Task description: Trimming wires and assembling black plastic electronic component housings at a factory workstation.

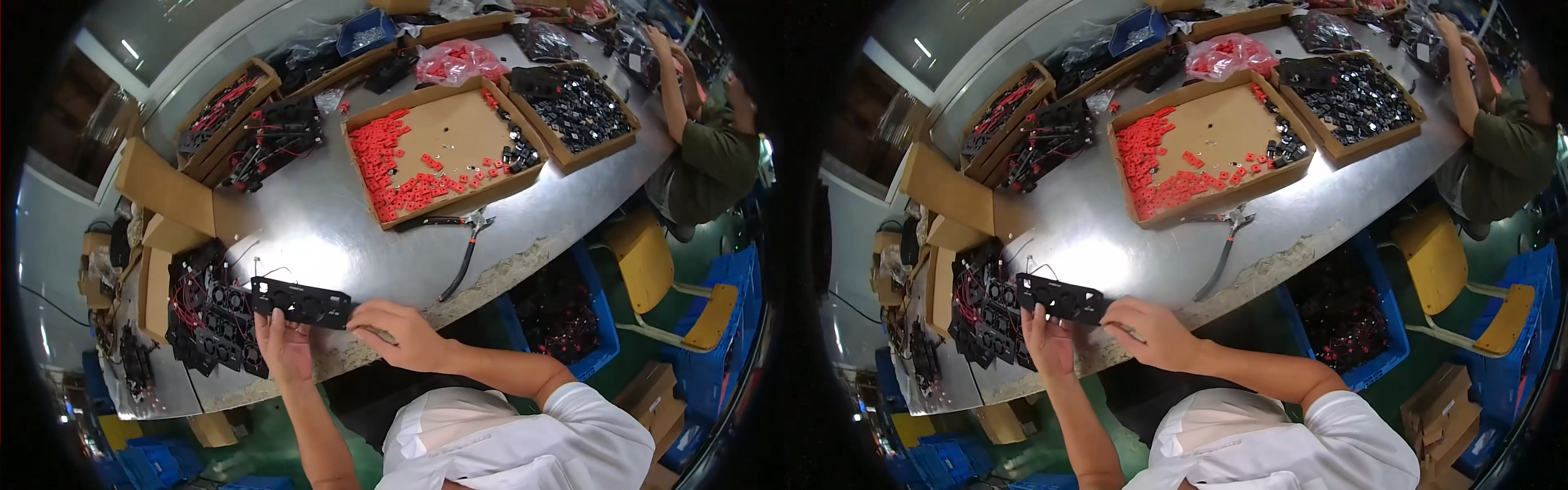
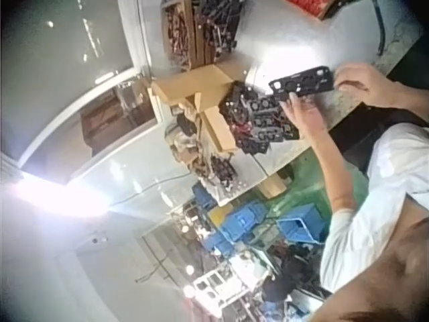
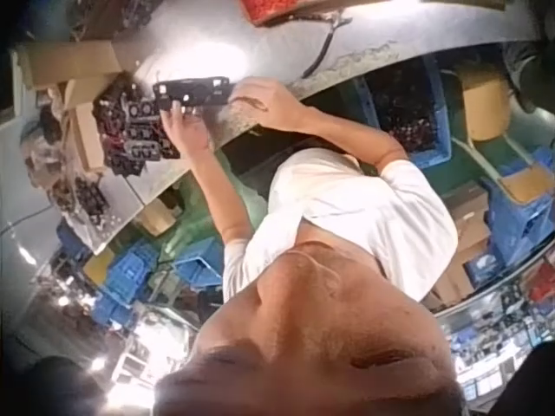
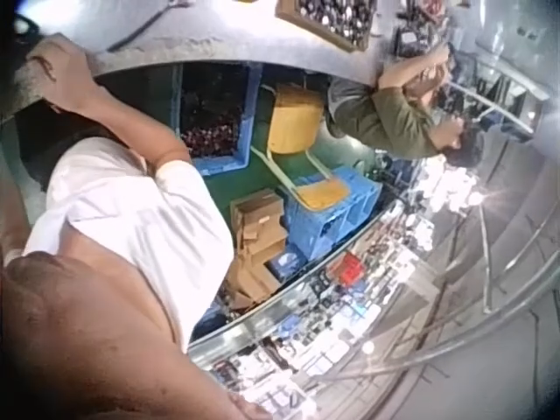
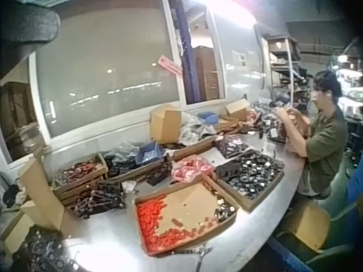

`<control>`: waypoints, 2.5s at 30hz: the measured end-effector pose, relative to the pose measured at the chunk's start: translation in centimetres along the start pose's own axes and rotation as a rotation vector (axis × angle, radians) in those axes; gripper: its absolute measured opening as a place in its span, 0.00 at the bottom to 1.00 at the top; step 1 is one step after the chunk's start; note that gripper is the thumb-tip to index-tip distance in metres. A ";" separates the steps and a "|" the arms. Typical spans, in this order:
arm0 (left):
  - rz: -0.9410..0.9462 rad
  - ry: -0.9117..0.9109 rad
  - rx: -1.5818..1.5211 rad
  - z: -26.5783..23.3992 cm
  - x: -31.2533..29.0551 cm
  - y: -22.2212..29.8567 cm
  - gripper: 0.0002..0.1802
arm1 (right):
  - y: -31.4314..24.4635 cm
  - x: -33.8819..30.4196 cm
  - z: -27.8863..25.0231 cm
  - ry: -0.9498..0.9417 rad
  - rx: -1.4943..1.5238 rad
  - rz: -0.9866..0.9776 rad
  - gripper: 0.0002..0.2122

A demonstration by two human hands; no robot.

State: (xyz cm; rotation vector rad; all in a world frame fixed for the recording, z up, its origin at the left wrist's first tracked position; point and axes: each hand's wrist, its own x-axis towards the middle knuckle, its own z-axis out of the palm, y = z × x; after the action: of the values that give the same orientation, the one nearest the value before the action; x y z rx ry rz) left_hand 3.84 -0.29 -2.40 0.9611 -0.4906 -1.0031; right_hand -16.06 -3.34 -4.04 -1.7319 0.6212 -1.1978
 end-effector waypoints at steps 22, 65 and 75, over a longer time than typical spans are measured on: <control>0.136 0.128 0.242 -1.0 -1.5 -2.4 0.16 | 2.4 -0.7 -14.9 0.328 -0.444 0.078 0.04; 0.611 0.116 1.802 -3.3 -2.2 4.1 0.27 | 0.4 -0.5 -1.5 0.076 0.196 0.424 0.18; 0.407 -0.086 1.570 -3.3 -1.4 5.7 0.23 | 0.6 2.0 -3.2 -0.017 -0.187 0.061 0.21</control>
State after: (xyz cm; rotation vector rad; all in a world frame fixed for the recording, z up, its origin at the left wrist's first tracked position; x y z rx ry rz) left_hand 8.34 3.53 0.89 2.0495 -1.5654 -0.1073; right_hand -18.10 -6.50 -3.30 -1.8621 0.7914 -1.1110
